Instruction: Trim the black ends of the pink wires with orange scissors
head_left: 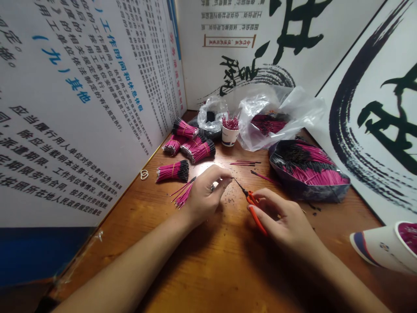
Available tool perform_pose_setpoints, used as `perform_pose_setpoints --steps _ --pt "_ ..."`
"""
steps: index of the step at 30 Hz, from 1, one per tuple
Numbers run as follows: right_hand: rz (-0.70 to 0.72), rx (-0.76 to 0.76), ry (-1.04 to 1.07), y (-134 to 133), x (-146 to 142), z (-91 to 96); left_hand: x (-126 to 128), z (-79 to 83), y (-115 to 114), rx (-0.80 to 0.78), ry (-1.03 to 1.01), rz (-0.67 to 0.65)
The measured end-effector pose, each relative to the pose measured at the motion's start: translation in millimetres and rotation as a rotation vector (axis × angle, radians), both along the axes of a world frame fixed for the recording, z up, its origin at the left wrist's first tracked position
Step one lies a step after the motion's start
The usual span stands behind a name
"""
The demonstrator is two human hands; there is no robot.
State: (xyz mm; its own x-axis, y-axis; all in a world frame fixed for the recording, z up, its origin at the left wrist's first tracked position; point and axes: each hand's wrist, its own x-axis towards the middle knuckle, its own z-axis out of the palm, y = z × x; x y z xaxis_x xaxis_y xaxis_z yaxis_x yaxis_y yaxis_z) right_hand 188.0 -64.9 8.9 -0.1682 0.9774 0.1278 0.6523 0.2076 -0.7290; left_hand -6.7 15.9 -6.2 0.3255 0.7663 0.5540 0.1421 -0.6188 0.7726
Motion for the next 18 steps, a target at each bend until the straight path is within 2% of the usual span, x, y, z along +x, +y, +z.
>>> perform_pose_setpoints --steps 9,18 --pt "0.001 0.067 -0.008 -0.2 -0.6 1.1 0.7 4.3 -1.5 -0.072 -0.035 -0.014" --pt "-0.024 0.046 -0.008 1.6 -1.0 -2.6 2.4 3.7 -2.3 -0.211 -0.077 -0.048"
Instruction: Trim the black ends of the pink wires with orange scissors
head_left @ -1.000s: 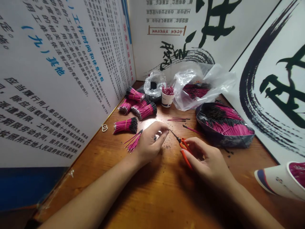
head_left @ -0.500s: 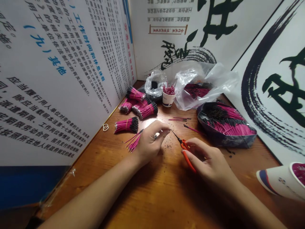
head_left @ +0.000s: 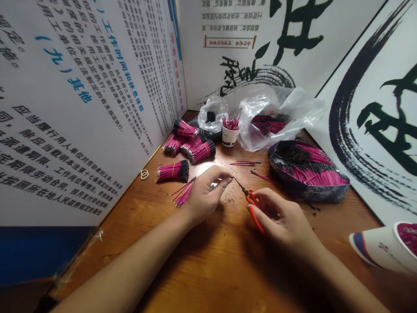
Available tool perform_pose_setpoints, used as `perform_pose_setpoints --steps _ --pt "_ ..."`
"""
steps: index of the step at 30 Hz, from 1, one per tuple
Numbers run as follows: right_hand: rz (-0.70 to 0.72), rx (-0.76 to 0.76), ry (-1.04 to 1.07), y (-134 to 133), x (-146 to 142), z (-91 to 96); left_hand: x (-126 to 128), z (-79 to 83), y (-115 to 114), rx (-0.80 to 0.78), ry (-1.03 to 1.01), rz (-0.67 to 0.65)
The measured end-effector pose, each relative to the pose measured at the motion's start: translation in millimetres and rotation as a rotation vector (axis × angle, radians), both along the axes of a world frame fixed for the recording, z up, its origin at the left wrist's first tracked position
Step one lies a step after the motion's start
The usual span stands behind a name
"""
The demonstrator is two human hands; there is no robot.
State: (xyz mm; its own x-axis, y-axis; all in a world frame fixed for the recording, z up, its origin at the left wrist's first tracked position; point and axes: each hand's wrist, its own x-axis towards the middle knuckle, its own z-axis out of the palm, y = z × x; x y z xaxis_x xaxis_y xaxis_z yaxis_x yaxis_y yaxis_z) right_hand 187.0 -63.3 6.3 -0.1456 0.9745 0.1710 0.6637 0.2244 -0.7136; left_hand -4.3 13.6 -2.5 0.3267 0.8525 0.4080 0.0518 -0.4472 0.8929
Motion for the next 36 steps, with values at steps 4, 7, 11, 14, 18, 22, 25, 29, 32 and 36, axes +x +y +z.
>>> perform_pose_setpoints --steps 4,7,11,14,18,22,25,29,32,36 --pt "0.017 -0.025 -0.007 -0.3 2.1 -0.6 0.1 -1.2 0.4 -0.013 -0.032 -0.025" --pt "0.022 -0.024 -0.018 -0.8 3.5 1.9 -0.6 -0.6 1.0 0.001 -0.017 -0.030" --pt "0.020 0.020 -0.027 -1.2 2.6 5.6 -1.4 0.8 1.4 -0.007 0.003 -0.024" --pt "0.021 0.019 -0.022 -0.7 0.9 5.2 -1.3 0.7 1.1 -0.040 -0.001 -0.030" --pt "0.001 0.017 -0.028 -0.1 0.4 1.9 -0.7 -0.2 0.7 -0.090 -0.023 -0.052" --pt "0.006 0.009 -0.030 -0.2 2.0 0.0 -0.7 0.8 0.7 -0.113 -0.034 -0.055" --pt "0.017 -0.007 -0.023 -0.3 2.8 -0.9 -0.6 2.2 0.5 -0.123 -0.031 -0.056" --pt "0.014 -0.016 -0.014 0.4 2.5 -2.0 0.1 2.4 -0.2 -0.133 -0.039 -0.059" --pt "0.012 -0.014 -0.013 0.9 1.7 -1.5 0.2 2.0 -0.3 -0.141 -0.040 -0.062" --pt "0.019 -0.004 -0.029 0.7 1.4 -0.3 -0.3 2.8 -0.4 -0.172 -0.043 -0.088"
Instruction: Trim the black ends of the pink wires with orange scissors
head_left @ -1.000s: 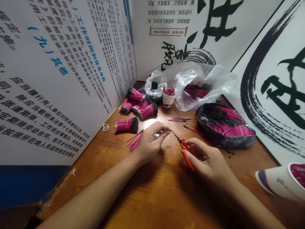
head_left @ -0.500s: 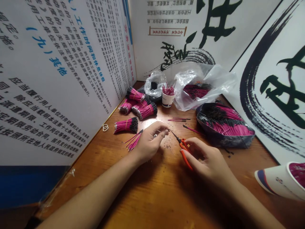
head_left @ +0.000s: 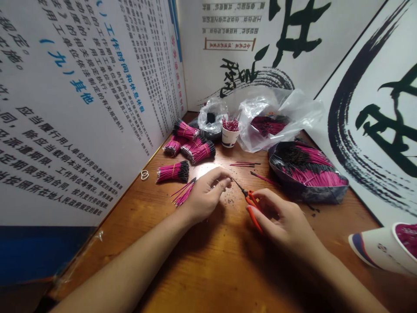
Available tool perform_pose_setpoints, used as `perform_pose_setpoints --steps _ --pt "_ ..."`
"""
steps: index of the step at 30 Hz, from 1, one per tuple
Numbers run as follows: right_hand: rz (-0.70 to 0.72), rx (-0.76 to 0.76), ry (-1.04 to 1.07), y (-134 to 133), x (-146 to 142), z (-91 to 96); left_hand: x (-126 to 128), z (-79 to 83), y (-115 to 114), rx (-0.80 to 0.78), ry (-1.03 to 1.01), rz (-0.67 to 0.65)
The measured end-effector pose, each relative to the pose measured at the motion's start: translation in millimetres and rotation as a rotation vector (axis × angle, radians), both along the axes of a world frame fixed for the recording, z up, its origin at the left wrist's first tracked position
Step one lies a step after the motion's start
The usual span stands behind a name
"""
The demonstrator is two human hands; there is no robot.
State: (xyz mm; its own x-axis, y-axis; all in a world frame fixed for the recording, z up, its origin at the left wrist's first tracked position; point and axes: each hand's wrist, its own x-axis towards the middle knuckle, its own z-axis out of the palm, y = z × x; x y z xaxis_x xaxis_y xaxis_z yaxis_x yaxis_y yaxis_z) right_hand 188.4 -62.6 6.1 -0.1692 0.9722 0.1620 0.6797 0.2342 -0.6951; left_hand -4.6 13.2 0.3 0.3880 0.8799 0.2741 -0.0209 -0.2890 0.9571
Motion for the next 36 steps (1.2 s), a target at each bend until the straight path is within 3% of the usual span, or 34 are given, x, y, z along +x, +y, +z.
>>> perform_pose_setpoints --steps 36 --pt "-0.015 0.024 -0.033 -1.0 -2.3 1.1 -0.6 -0.6 -0.3 0.068 0.057 0.025"
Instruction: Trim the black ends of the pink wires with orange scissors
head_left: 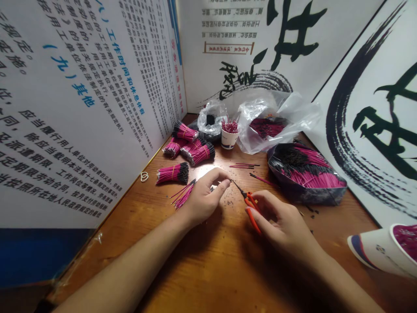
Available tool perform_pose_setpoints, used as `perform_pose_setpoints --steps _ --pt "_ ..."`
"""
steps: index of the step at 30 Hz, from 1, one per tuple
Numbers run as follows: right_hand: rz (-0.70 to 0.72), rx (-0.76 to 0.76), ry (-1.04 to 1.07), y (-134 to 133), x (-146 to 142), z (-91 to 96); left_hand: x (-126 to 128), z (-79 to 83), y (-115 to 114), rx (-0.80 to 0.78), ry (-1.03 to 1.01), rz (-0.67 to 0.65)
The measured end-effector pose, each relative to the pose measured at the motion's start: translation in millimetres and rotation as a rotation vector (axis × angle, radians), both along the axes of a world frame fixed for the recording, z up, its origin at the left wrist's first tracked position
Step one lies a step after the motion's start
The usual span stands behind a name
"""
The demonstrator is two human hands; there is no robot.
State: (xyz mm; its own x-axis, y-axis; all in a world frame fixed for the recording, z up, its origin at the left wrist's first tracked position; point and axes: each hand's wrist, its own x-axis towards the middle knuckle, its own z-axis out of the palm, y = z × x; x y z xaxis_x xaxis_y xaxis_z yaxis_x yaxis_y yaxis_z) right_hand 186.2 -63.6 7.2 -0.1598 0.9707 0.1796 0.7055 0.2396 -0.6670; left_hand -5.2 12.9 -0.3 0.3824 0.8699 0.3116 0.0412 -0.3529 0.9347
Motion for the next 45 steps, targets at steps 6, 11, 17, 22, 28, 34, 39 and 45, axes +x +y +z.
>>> perform_pose_setpoints --steps 6,11,17,22,28,34,39,45 --pt "0.007 0.003 -0.011 -0.3 0.9 2.2 -0.2 0.4 -0.2 0.022 0.016 0.012" --pt "0.004 0.018 0.001 -0.7 1.8 4.1 -0.1 -0.8 -0.3 0.019 -0.002 0.016" --pt "-0.010 0.058 -0.014 -1.2 2.1 3.0 -0.4 -0.6 -0.5 -0.007 -0.017 0.009" --pt "-0.031 0.073 -0.030 -0.1 0.9 2.9 -0.3 0.8 -1.1 -0.016 -0.003 0.000" --pt "-0.015 0.044 -0.011 0.3 2.2 3.6 -0.7 1.6 -1.0 0.012 0.011 -0.001" --pt "-0.014 0.085 -0.011 -1.3 3.2 4.1 -1.9 3.8 0.2 0.058 0.047 0.012" --pt "-0.022 0.074 -0.011 -1.2 2.3 1.8 -1.9 3.0 0.0 0.061 0.052 0.003" --pt "-0.019 0.050 -0.019 0.5 1.1 2.8 -2.1 1.9 -0.7 0.060 0.080 0.010"
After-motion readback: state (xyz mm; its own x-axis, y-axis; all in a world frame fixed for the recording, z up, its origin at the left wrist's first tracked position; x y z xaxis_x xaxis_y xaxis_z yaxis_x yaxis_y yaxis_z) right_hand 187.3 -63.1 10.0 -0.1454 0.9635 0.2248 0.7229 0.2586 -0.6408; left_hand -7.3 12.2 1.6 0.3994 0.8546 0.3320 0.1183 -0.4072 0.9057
